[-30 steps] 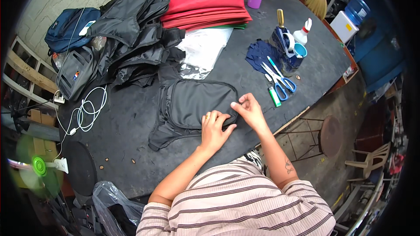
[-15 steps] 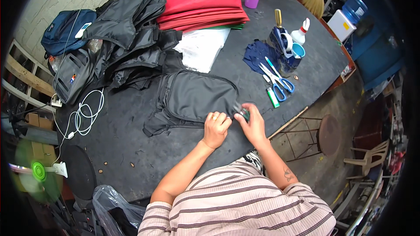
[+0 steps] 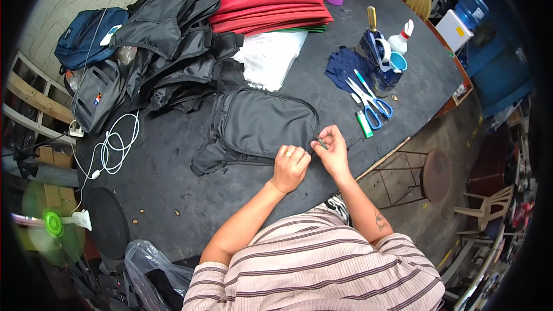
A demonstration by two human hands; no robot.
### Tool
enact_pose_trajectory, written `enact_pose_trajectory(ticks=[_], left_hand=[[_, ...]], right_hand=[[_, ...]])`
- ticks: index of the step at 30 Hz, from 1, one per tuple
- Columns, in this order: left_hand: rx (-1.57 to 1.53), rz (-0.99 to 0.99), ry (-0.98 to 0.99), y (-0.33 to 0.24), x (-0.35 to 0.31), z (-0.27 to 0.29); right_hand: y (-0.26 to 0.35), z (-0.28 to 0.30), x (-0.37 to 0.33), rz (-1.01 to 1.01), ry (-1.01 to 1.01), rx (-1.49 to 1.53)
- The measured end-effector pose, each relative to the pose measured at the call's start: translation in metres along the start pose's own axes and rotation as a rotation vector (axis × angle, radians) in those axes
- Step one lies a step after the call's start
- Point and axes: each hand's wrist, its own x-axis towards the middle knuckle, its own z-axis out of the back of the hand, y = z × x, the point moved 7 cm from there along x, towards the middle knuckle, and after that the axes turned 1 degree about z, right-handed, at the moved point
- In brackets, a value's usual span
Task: Trim excess material from black fabric components and inspect the pieces for quality.
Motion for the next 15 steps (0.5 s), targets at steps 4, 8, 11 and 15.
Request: enact_pose_trajectory(ticks=[4,8,11,15], left_hand=[[0.051,-0.051,-0.101,-0.003,-0.002,0.007],[0.037,-0.024,-0.093,-0.001,-0.002,0.006],[0.017,0.0,-0.093,0.003,-0.004,0.005],[-0.023,0.003,-0.12,0.002,0.0,0.008]], right_hand=[[-0.022,-0.022,-0.007,-0.508,0.155,0.843],[-0.014,-0.004,-0.016,-0.226,0.042,0.497],[0.045,0.01,-0.035,0.232,-0.042,-0.48],[0.062,0.007,-0.046,0.449,0.003,-0.783]])
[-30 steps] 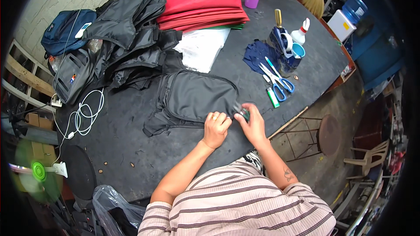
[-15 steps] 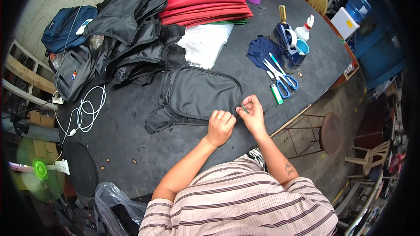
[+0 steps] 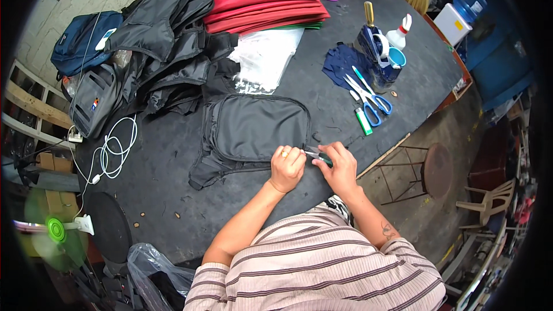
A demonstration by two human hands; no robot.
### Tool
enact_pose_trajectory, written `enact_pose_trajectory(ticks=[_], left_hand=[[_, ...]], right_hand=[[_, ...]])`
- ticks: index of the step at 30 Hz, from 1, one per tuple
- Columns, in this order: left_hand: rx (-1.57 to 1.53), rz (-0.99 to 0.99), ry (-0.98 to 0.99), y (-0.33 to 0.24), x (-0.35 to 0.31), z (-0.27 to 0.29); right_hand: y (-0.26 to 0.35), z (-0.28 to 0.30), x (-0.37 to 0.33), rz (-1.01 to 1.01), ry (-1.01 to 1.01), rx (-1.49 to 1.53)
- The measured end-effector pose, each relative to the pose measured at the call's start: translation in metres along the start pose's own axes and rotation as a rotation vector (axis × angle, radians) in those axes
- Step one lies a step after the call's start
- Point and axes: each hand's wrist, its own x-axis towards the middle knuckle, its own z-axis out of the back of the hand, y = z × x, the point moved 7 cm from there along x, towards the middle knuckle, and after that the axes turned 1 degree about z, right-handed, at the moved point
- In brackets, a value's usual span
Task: Trim excess material from black fabric components and inspect the pieces for quality.
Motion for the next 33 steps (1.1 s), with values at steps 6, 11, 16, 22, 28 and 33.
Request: enact_pose_trajectory(ticks=[6,11,16,22,28,33], left_hand=[[0.006,0.019,-0.008,0.002,0.0,-0.001],[0.009,0.041,0.013,0.004,-0.001,-0.001],[-0.124,0.3,0.019,0.012,0.008,0.014],[-0.248,0.633,0.159,0.038,0.028,-0.001],[-0.116,0.546,0.12,0.041,0.021,-0.017],[-0.41,0.675,0.044,0.066,0.03,0.002]], right_hand=[[0.005,0.0,0.007,0.034,-0.043,-0.057],[0.006,-0.004,0.005,0.078,-0.014,-0.097],[-0.032,-0.003,0.004,-0.341,-0.074,0.308],[-0.057,-0.048,0.016,-0.516,0.048,1.028],[-0.062,-0.048,0.017,-0.439,0.148,0.781],[-0.02,0.012,0.029,-0.226,0.126,0.116]])
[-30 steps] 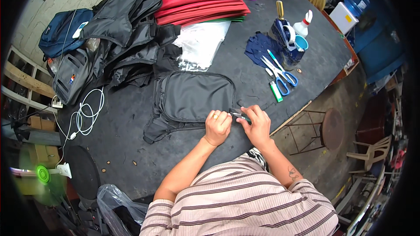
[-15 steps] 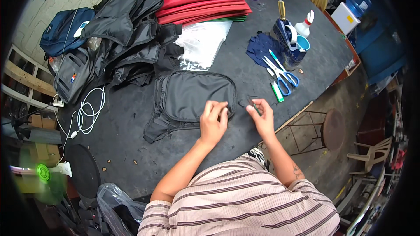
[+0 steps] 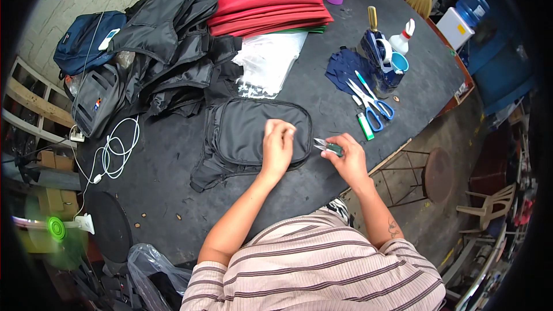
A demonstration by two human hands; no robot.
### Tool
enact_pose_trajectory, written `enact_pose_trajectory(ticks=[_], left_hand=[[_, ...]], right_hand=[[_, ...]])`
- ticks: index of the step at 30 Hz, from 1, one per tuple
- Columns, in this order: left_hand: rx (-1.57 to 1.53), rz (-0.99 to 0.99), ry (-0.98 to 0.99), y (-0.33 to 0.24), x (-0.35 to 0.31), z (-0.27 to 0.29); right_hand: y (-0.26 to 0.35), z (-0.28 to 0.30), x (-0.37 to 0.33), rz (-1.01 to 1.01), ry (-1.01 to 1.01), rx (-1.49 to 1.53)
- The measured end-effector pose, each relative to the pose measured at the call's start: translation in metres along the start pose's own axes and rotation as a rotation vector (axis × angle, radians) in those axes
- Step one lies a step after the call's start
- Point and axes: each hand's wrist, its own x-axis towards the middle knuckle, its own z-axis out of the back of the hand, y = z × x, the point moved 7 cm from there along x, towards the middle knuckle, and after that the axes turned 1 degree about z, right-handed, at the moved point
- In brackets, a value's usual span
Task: Trim excess material from black fabric components and inspect the pieces for quality.
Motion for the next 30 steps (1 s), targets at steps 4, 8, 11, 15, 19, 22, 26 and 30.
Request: enact_pose_trajectory(ticks=[4,8,11,15,19,22,26,30], left_hand=[[0.193,-0.103,0.194,-0.009,-0.015,-0.02],[0.429,-0.262,0.219,-0.022,-0.017,-0.028],[0.41,-0.279,0.162,-0.02,-0.021,-0.029],[0.422,-0.315,0.11,-0.021,-0.027,-0.029],[0.439,-0.367,0.102,-0.023,-0.027,-0.03],[0.425,-0.362,0.101,-0.023,-0.028,-0.028],[0.394,-0.391,0.044,-0.025,-0.031,-0.024],[0.41,-0.41,0.046,-0.027,-0.031,-0.024]], right_hand=[[0.019,0.008,0.004,0.132,-0.033,-0.17],[0.033,0.003,0.008,0.222,0.01,-0.294],[0.037,-0.002,0.008,0.279,0.016,-0.337],[0.042,-0.01,0.011,0.347,0.032,-0.404],[0.046,-0.012,0.014,0.364,0.082,-0.46],[0.049,-0.011,0.016,0.365,0.112,-0.482],[0.052,-0.007,0.016,0.375,0.096,-0.469],[0.055,-0.01,0.014,0.399,0.112,-0.484]])
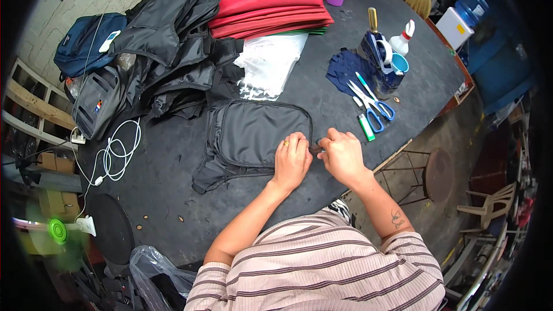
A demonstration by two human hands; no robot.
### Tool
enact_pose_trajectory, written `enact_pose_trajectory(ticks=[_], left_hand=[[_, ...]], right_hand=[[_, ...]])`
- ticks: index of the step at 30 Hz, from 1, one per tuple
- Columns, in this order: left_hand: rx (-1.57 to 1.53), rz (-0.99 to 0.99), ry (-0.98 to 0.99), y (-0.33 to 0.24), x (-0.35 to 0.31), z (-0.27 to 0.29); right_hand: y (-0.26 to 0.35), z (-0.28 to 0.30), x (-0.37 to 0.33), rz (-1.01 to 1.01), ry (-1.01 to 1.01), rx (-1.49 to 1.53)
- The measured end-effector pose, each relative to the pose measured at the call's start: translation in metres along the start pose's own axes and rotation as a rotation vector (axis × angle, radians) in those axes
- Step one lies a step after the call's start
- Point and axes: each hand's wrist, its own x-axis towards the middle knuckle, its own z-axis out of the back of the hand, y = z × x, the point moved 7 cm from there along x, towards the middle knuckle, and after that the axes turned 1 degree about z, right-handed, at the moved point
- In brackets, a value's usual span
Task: Trim excess material from black fabric components and inspect the pieces for quality.
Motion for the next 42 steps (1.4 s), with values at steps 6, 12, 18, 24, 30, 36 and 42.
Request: enact_pose_trajectory(ticks=[6,12,18,24,30,36,42], left_hand=[[0.014,0.028,-0.022,0.003,-0.001,0.0],[-0.318,0.396,-0.133,0.038,0.002,0.004],[-0.191,0.45,0.032,0.032,0.002,-0.012],[0.042,0.237,-0.01,0.011,-0.001,-0.009],[-0.187,0.421,0.003,0.037,-0.008,-0.014],[-0.239,0.446,0.029,0.035,-0.008,-0.011],[-0.237,0.448,0.018,0.033,-0.01,-0.007]], right_hand=[[-0.004,-0.009,-0.001,0.007,-0.04,0.047],[-0.058,-0.038,0.005,-0.523,-0.164,0.711],[-0.065,-0.112,-0.006,-0.775,-0.198,1.556],[-0.053,-0.111,-0.022,-0.797,-0.198,1.587],[-0.05,-0.045,-0.014,-0.427,-0.193,0.653],[-0.017,-0.006,-0.012,-0.236,-0.065,0.189],[0.002,-0.008,0.0,-0.003,-0.125,0.021]])
